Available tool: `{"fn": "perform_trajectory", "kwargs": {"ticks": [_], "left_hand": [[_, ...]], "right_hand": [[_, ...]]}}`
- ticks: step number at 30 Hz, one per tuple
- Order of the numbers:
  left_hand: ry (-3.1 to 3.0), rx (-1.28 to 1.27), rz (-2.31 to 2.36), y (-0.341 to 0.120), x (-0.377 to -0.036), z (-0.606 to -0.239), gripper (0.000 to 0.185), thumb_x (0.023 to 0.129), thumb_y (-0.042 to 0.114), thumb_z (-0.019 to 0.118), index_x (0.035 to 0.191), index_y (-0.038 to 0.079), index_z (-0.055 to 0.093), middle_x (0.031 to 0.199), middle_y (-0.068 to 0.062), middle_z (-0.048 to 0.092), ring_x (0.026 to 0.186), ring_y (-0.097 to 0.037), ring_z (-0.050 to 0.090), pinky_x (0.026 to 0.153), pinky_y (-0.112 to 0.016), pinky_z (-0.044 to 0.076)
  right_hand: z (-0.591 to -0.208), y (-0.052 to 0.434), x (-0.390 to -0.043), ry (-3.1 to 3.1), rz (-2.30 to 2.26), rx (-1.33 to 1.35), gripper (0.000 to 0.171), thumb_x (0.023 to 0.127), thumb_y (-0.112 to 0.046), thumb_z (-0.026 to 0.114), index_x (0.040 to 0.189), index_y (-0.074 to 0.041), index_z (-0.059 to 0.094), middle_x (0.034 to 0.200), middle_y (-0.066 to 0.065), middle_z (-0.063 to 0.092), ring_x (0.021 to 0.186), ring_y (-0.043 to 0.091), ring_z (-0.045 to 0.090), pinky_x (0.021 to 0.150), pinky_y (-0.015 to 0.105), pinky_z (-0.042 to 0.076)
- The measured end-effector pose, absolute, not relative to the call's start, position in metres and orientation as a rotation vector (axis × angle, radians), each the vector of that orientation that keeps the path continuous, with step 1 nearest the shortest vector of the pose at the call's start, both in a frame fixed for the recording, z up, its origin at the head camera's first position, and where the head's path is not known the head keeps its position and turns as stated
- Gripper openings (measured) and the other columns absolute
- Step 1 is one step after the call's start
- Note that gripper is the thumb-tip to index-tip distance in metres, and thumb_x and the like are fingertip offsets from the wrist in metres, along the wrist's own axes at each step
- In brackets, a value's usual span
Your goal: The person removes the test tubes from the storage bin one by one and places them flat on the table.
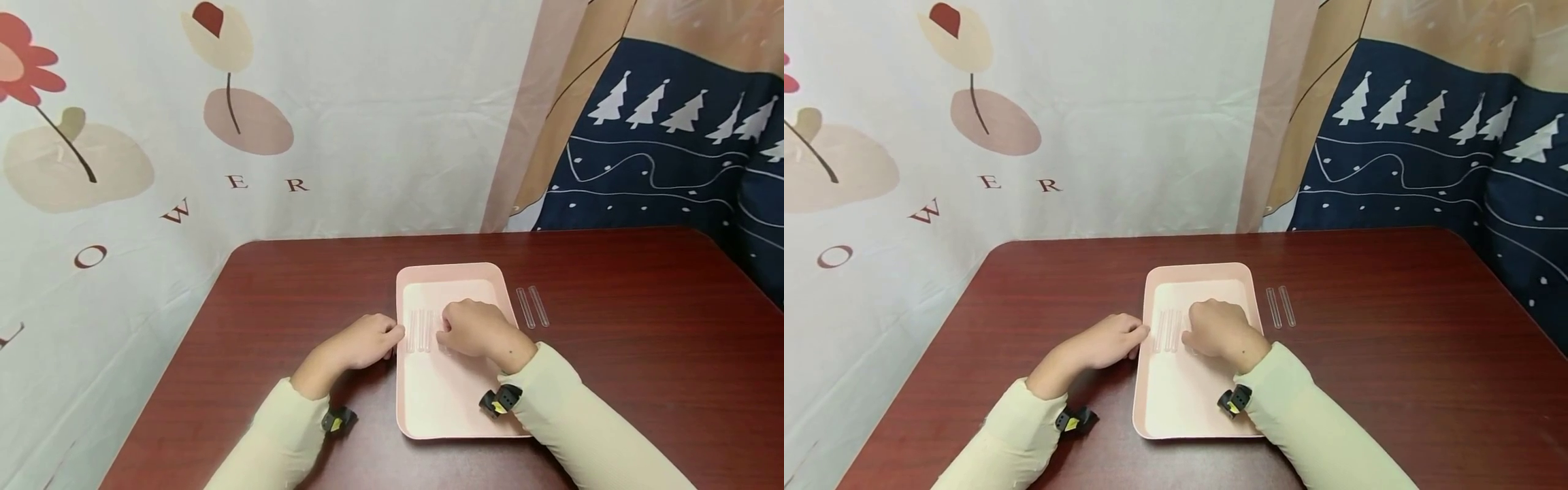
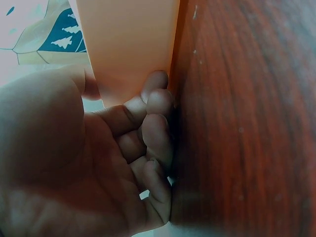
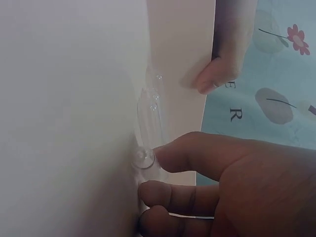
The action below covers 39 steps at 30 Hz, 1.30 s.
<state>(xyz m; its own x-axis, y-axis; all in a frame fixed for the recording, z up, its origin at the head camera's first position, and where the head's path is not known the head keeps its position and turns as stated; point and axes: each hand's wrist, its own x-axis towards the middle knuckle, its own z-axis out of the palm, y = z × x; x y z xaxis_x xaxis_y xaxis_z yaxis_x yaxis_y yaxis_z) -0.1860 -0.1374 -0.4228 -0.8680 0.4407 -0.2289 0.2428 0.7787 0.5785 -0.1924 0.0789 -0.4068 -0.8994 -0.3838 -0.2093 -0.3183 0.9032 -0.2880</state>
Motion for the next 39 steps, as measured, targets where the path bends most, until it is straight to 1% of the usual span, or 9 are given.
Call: {"fn": "perform_trajectory", "kwargs": {"ticks": [7,21,30,33,39], "left_hand": [[2.617,0.551,0.791,-0.135,-0.187,-0.421,0.037,0.093,0.023,0.041,0.064,0.012,0.061,0.056,0.005,0.057,0.053,-0.01,0.05,0.057,-0.026,0.043],[2.607,0.527,0.794,-0.135,-0.186,-0.42,0.038,0.094,0.023,0.04,0.064,0.01,0.061,0.056,0.004,0.056,0.052,-0.011,0.049,0.056,-0.026,0.042],[2.609,0.496,0.783,-0.136,-0.186,-0.421,0.037,0.094,0.024,0.041,0.064,0.012,0.06,0.057,0.004,0.057,0.052,-0.011,0.049,0.057,-0.026,0.042],[2.61,0.496,0.784,-0.136,-0.186,-0.421,0.037,0.094,0.024,0.041,0.064,0.012,0.06,0.057,0.003,0.057,0.052,-0.011,0.049,0.057,-0.026,0.042],[2.612,0.503,0.778,-0.135,-0.186,-0.421,0.037,0.094,0.024,0.041,0.064,0.013,0.06,0.057,0.004,0.057,0.052,-0.011,0.049,0.057,-0.026,0.042]], "right_hand": [[-0.4,0.079,-0.19,2.8,-0.375,-0.52,0.028,0.088,-0.03,0.066,0.065,-0.018,0.057,0.061,-0.001,0.055,0.061,0.017,0.052,0.056,0.033,0.037],[-0.385,0.08,-0.181,2.82,-0.376,-0.613,0.028,0.088,-0.03,0.066,0.064,-0.019,0.054,0.061,-0.003,0.054,0.06,0.016,0.051,0.054,0.032,0.036],[-0.375,0.082,-0.18,2.889,-0.409,-0.67,0.029,0.087,-0.027,0.065,0.063,-0.017,0.051,0.059,-0.003,0.048,0.058,0.014,0.047,0.052,0.03,0.033],[-0.373,0.083,-0.18,2.913,-0.453,-0.681,0.028,0.087,-0.025,0.063,0.063,-0.017,0.051,0.058,-0.004,0.047,0.057,0.013,0.046,0.051,0.029,0.033],[-0.37,0.086,-0.182,2.938,-0.527,-0.703,0.023,0.085,-0.025,0.062,0.065,-0.019,0.054,0.058,-0.004,0.051,0.058,0.013,0.048,0.05,0.029,0.035]]}}
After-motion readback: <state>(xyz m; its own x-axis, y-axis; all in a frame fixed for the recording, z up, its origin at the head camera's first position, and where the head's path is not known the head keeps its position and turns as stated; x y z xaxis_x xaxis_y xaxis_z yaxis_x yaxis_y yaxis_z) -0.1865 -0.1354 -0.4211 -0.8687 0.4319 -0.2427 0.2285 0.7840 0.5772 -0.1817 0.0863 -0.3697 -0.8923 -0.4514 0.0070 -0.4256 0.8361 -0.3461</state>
